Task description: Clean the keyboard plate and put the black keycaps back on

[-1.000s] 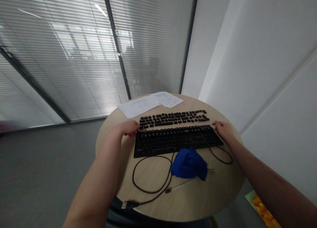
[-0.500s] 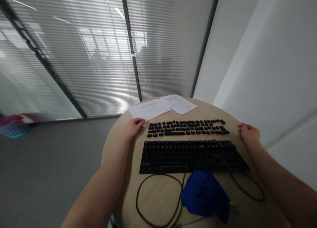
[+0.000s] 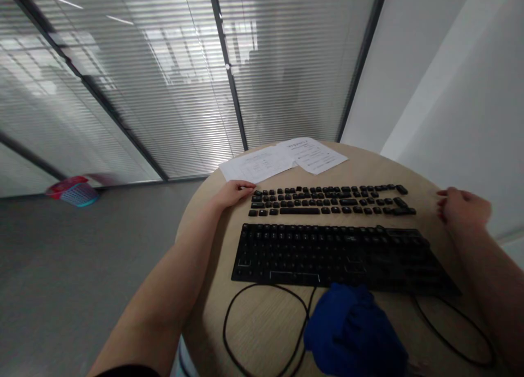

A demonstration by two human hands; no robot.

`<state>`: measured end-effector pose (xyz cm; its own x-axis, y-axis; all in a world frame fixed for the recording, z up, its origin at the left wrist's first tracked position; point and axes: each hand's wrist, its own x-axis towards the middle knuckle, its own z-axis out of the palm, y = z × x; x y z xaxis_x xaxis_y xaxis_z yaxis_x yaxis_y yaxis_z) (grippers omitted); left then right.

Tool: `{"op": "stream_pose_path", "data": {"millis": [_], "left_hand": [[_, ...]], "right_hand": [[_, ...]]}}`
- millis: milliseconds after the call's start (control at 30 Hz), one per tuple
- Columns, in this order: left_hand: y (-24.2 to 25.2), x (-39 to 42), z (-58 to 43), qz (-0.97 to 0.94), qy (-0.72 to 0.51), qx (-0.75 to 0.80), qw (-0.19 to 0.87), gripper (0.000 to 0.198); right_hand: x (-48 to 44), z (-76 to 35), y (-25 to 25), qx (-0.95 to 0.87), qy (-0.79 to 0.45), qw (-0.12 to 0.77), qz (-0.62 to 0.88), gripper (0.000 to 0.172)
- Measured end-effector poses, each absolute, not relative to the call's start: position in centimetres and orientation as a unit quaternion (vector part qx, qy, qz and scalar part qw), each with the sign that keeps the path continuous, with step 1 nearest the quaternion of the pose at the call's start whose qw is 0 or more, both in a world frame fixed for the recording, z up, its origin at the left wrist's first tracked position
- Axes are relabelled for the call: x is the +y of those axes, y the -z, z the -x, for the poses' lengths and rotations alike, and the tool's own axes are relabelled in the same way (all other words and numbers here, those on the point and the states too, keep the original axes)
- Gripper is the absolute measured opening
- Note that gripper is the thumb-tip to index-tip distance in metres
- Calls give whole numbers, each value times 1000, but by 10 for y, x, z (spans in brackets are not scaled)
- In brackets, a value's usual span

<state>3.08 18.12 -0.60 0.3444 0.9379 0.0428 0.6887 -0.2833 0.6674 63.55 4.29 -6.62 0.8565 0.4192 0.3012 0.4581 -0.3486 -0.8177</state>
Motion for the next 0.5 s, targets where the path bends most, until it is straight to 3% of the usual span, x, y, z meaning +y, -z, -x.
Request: {"op": "stream_pose_path", "data": {"millis": [100, 500], "left_hand": [[11, 184, -32, -789, -220, 507, 266, 34], [12, 183, -37, -822, -192, 491, 215, 35]], "right_hand": [[40, -624, 55, -201, -43, 545, 812, 37], [38, -619, 51, -208, -33, 526, 824, 33]]}}
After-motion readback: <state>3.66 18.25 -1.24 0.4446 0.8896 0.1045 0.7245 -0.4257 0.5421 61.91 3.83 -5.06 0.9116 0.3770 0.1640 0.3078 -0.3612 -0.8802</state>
